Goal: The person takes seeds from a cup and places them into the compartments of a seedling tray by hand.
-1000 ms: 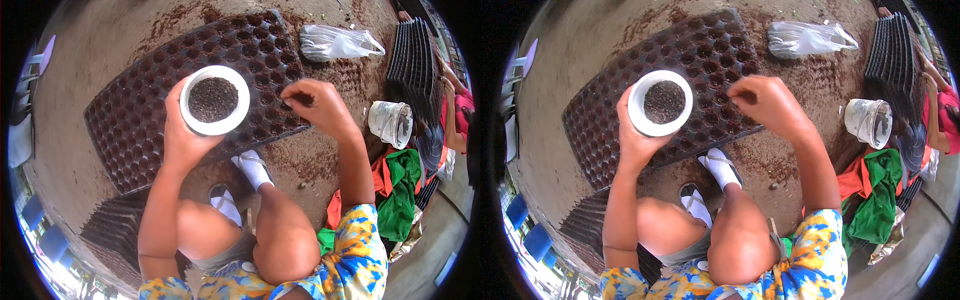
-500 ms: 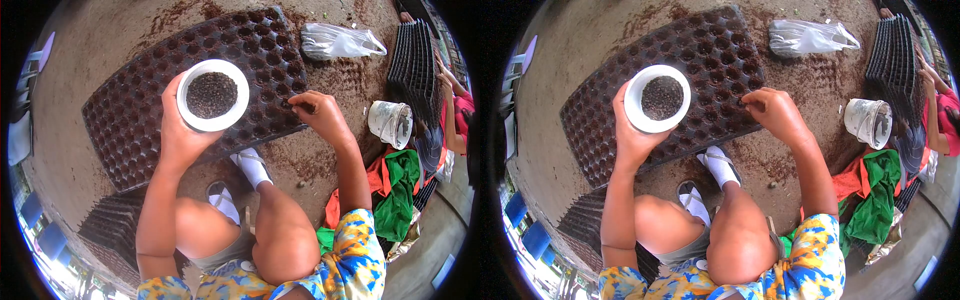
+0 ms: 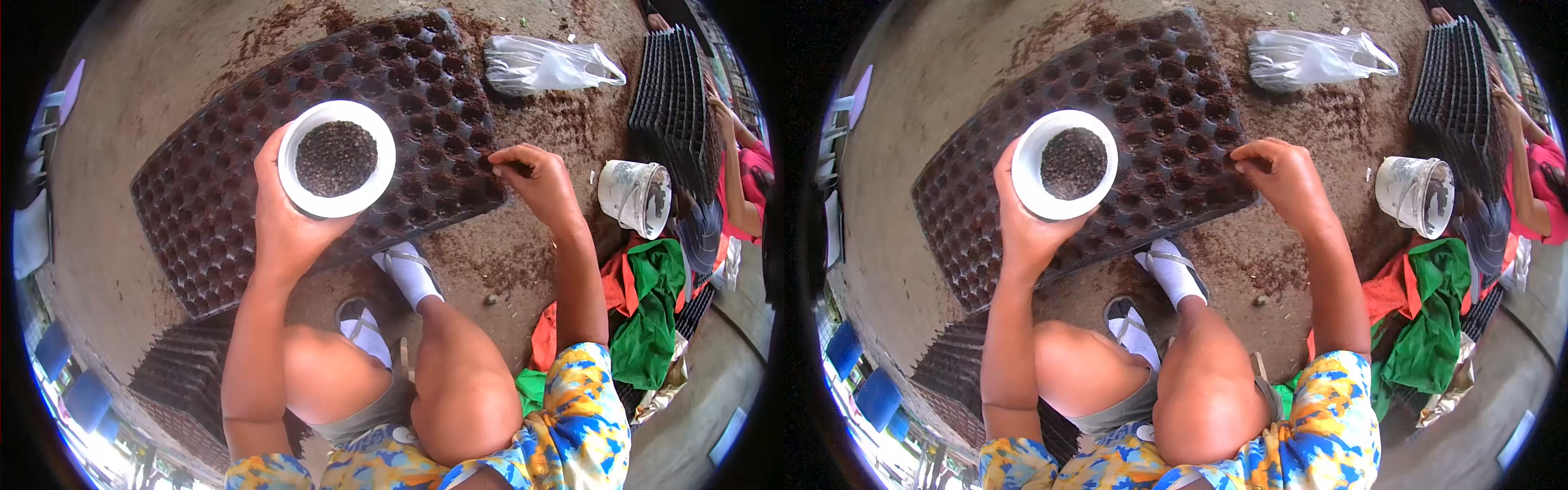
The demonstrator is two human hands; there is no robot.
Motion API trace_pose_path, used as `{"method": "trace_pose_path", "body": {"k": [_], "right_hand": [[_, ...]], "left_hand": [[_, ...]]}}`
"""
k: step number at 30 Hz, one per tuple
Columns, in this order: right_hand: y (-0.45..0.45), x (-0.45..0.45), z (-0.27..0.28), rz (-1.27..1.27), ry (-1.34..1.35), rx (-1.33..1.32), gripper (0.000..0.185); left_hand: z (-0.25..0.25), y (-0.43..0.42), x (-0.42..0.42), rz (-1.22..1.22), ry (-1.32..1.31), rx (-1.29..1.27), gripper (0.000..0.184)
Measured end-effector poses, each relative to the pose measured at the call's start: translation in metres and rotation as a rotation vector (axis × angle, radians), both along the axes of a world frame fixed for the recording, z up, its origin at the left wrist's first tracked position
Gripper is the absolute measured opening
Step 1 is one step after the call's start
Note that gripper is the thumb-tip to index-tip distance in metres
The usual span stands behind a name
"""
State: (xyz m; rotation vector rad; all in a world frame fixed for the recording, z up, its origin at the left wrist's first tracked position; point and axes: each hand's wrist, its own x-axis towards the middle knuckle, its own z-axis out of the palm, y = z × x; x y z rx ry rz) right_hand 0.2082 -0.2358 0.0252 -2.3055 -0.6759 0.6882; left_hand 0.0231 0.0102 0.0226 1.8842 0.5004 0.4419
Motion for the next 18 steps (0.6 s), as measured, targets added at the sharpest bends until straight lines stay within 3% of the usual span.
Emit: {"method": "trace_pose_path", "body": {"k": [18], "right_hand": [[-0.0006,-0.0015,-0.0022,0.050,-0.037,0.036,0.020]], "left_hand": [[0.0001,0.0005,-0.0001,-0.002,0.033,0.097,0.097]]}}
